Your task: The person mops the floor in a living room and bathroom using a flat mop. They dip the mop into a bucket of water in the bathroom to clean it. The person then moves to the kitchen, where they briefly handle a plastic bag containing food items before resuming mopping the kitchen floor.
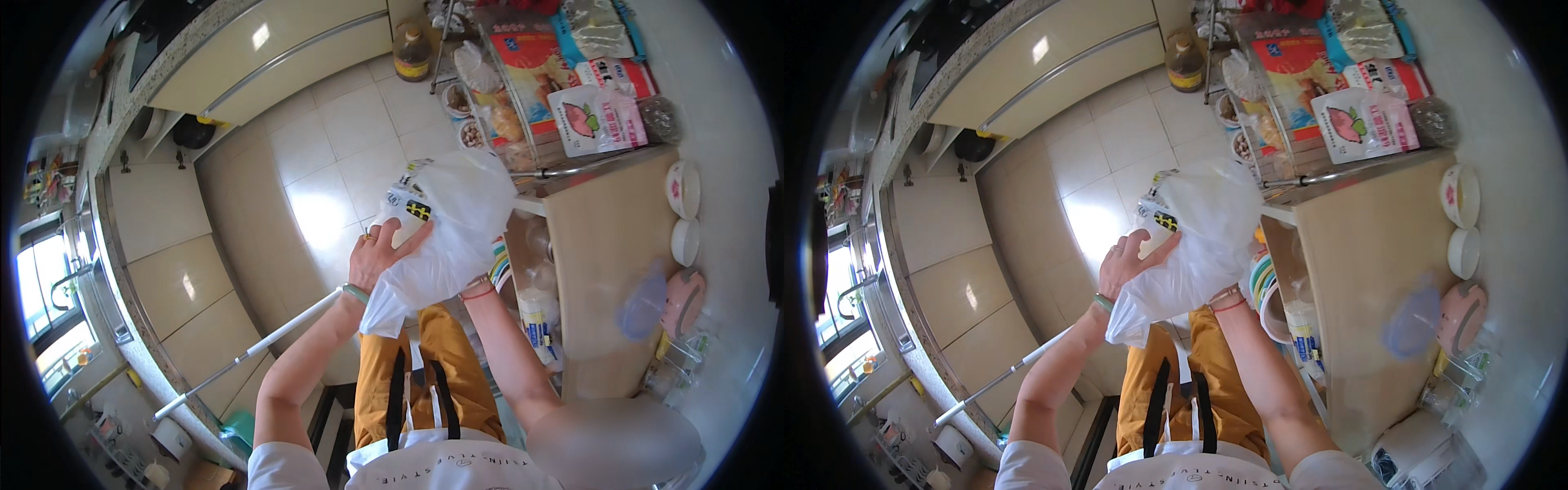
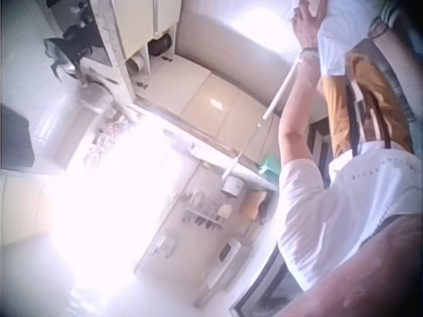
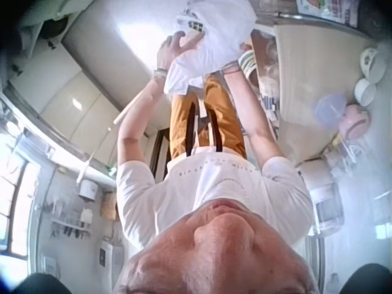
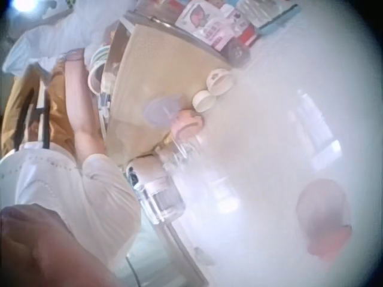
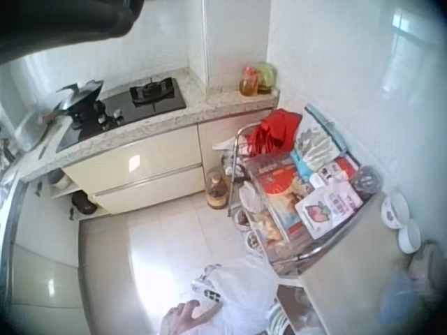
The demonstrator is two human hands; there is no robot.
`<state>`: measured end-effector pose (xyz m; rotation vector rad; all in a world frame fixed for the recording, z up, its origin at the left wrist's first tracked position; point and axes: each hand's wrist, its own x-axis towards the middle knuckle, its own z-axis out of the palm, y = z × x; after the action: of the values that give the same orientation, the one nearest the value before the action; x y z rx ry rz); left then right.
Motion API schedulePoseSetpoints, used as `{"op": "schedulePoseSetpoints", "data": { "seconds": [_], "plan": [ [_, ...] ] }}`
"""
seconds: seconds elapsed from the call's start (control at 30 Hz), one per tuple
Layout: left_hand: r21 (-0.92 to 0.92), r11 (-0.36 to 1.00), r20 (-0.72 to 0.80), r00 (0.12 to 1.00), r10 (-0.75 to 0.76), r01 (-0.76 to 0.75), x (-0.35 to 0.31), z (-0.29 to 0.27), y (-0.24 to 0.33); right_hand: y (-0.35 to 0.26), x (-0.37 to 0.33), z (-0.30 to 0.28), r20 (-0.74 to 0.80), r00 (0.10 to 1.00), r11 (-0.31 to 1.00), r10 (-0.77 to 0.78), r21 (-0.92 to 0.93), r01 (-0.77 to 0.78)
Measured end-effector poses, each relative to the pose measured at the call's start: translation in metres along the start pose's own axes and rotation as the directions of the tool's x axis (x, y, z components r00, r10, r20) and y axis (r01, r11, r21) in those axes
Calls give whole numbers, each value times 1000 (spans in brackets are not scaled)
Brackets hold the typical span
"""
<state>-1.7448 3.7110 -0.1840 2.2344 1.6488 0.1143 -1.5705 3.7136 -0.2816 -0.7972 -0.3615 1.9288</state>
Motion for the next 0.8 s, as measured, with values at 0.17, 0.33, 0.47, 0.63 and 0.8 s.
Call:
{"op": "schedulePoseSetpoints", "data": {
  "seconds": [0.17,0.33,0.47,0.63,0.8],
  "plan": [
    [166,986,-35,999,2,4,14,-25,4,-76,-20,87,41,970,875,239,423,-233],
    [208,975,43,997,70,-77,22,-24,9,-78,-12,115,78,990,978,115,-184,-99],
    [-506,852,224,974,-22,136,34,-71,-3,-82,10,116,-50,991,979,120,-162,-127],
    [-981,187,65,994,93,47,42,-121,-84,-96,56,94,-92,973,966,213,166,-196],
    [-955,-241,210,969,-134,174,124,-140,-151,-117,141,131,140,952,903,271,304,-302]
  ]
}}
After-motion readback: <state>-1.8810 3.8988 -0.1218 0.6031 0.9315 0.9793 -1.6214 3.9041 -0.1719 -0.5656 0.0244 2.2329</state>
